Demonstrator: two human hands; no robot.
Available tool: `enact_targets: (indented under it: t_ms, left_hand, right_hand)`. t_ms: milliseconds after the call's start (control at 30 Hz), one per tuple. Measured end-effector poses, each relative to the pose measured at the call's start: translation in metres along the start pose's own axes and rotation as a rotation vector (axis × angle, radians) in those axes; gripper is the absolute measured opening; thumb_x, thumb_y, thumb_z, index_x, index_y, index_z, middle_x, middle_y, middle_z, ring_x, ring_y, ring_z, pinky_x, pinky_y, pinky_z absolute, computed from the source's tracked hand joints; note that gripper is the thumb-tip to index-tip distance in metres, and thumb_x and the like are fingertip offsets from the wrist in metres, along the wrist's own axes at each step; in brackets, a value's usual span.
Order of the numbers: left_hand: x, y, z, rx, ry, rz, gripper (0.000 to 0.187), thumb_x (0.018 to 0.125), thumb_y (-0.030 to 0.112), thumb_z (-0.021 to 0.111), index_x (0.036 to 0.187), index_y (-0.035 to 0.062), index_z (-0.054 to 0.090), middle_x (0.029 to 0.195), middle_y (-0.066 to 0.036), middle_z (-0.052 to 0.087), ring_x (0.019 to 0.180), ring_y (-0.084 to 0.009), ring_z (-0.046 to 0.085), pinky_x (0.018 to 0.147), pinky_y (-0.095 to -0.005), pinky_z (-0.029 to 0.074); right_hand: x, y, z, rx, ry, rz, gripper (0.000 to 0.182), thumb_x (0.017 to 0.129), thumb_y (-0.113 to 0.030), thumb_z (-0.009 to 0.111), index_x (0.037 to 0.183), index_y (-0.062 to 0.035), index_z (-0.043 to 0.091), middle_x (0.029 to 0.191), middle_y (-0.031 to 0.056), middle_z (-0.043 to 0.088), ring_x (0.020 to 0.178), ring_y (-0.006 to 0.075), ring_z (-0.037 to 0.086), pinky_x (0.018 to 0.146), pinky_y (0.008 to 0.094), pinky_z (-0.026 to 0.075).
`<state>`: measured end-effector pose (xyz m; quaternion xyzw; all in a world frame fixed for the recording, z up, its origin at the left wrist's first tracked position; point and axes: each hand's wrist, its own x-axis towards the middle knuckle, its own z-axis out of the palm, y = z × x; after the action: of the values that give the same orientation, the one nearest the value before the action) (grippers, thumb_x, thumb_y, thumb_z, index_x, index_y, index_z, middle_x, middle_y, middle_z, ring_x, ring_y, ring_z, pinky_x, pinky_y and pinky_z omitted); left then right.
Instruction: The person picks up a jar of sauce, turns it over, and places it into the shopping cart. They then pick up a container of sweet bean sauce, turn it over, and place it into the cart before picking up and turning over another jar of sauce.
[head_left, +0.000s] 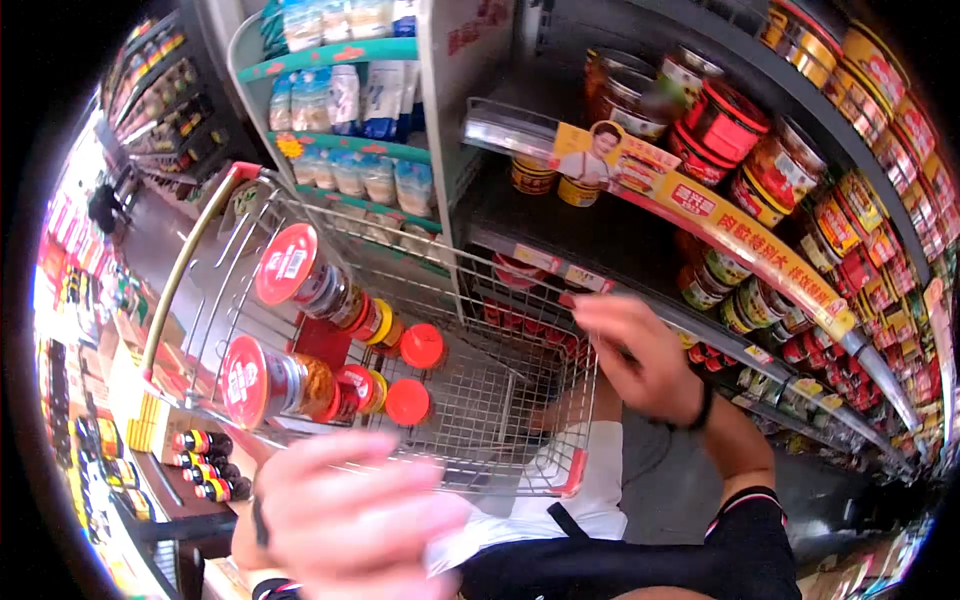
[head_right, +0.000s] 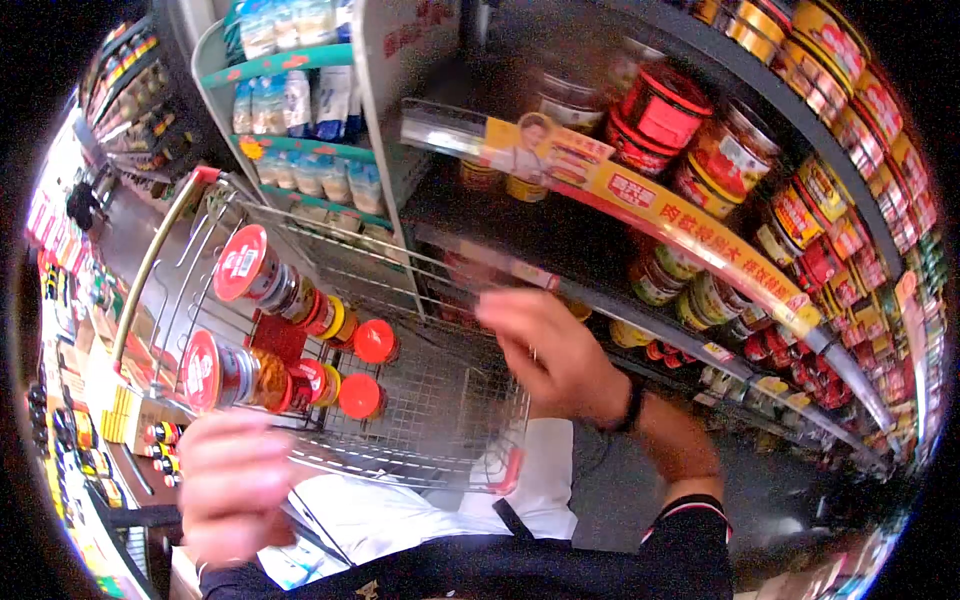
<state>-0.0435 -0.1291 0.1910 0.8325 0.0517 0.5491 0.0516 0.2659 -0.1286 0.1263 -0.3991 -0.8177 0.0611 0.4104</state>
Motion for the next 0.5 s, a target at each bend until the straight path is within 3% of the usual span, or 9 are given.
enact_targets:
  t_ms: [67,100,167,233,267,500]
  left_hand:
    - [-0.007,0.038,-0.005,0.081,0.547,-0.045,0.015,0.09,0.025,0.067,0.098,0.0142,0.062,0.081,-0.006,0.063,0.067,-0.027,0.062,0.064,-0.0393,0.054]
    - [-0.005,0.059,-0.056,-0.301,0.195,-0.365,0.019,0.094,0.016,0.063,0.112,0.0109,0.061,0.093,-0.01,0.064,0.078,-0.0255,0.062,0.077,-0.0395,0.053]
    - [-0.019,0.073,-0.084,-0.665,0.177,-0.32,0.025,0.093,0.019,0.063,0.117,0.0135,0.057,0.102,-0.008,0.058,0.087,-0.0243,0.057,0.082,-0.0417,0.05]
    - [-0.032,0.083,-0.089,-0.786,0.217,-0.269,0.032,0.093,0.022,0.064,0.122,0.0161,0.052,0.11,-0.006,0.053,0.095,-0.0232,0.053,0.087,-0.0439,0.047]
    - [-0.037,0.088,-0.091,-0.83,0.225,-0.251,0.036,0.093,0.023,0.064,0.125,0.0173,0.05,0.114,-0.005,0.05,0.099,-0.0226,0.05,0.089,-0.045,0.045]
    - [-0.053,0.112,-0.099,-1.017,0.248,-0.205,0.061,0.091,0.033,0.065,0.143,0.0263,0.034,0.144,0.0,0.03,0.128,-0.0186,0.035,0.105,-0.0527,0.034]
  right_hand:
    - [0.005,-0.069,-0.039,-0.079,-0.034,-0.21,0.033,0.085,0.007,0.061,0.118,0.0075,0.061,0.122,0.0261,0.061,0.11,0.0363,0.064,0.094,0.0425,0.052]
    - [-0.007,-0.089,-0.044,0.083,0.117,-0.321,0.036,0.09,-0.004,0.057,0.125,0.0014,0.056,0.131,0.0224,0.052,0.119,0.0334,0.055,0.099,0.0433,0.048]
    - [0.0,-0.125,-0.047,0.339,0.34,-0.605,0.044,0.098,-0.026,0.049,0.137,-0.0072,0.046,0.148,0.016,0.037,0.135,0.0284,0.037,0.109,0.0433,0.04]
    - [0.036,-0.157,-0.042,0.519,0.478,-0.943,0.057,0.104,-0.047,0.039,0.148,-0.0122,0.036,0.161,0.0108,0.026,0.15,0.0242,0.02,0.118,0.0415,0.03]
    - [0.039,-0.17,-0.036,0.547,0.478,-0.907,0.056,0.104,-0.047,0.039,0.146,-0.0104,0.038,0.157,0.0118,0.031,0.147,0.0251,0.025,0.117,0.0421,0.031]
    - [0.047,-0.194,-0.022,0.583,0.466,-0.842,0.055,0.103,-0.046,0.04,0.144,-0.0096,0.04,0.153,0.0121,0.034,0.143,0.0248,0.028,0.115,0.0416,0.033]
